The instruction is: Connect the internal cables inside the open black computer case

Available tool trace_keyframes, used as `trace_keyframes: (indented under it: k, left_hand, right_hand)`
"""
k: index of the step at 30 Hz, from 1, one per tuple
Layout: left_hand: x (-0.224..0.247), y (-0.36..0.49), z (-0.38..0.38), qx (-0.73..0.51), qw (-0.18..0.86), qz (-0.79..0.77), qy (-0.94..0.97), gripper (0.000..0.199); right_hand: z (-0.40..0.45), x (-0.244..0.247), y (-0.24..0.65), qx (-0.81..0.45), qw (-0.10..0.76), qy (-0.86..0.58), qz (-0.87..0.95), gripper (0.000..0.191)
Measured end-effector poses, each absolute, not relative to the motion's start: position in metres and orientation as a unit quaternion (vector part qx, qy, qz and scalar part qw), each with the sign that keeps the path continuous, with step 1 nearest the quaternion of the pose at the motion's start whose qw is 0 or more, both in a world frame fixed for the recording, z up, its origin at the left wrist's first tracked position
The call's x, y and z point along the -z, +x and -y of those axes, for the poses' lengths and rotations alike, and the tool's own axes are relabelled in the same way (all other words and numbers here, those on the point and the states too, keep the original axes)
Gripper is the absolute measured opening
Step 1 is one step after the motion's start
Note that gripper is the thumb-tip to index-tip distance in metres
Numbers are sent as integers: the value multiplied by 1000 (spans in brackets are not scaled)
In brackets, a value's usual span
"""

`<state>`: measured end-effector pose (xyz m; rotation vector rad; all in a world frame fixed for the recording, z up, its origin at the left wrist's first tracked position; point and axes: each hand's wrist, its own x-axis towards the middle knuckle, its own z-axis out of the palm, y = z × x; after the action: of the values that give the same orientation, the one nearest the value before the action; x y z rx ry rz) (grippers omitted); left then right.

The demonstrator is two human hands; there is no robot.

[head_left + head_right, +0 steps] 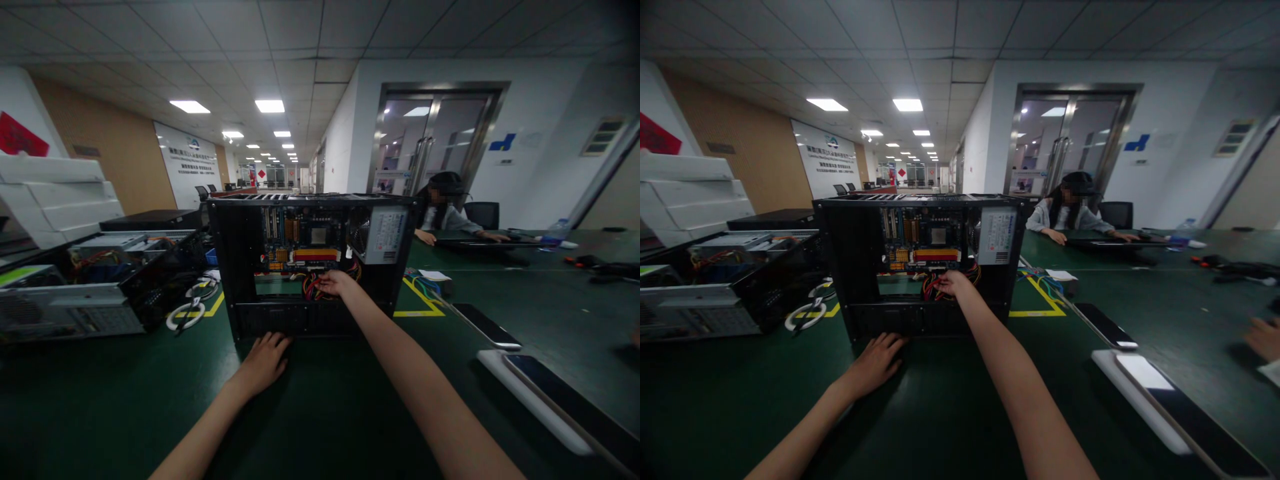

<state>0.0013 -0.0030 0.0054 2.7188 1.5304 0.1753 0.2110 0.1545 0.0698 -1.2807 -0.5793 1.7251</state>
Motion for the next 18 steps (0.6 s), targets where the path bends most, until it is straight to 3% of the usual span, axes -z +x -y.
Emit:
trace_keyframes:
  k: [18]
  left_hand:
    - [-4, 1, 2, -52, 17, -495, 867, 43]
  right_hand:
    - [-165, -64, 209, -679, 462, -520, 236, 16]
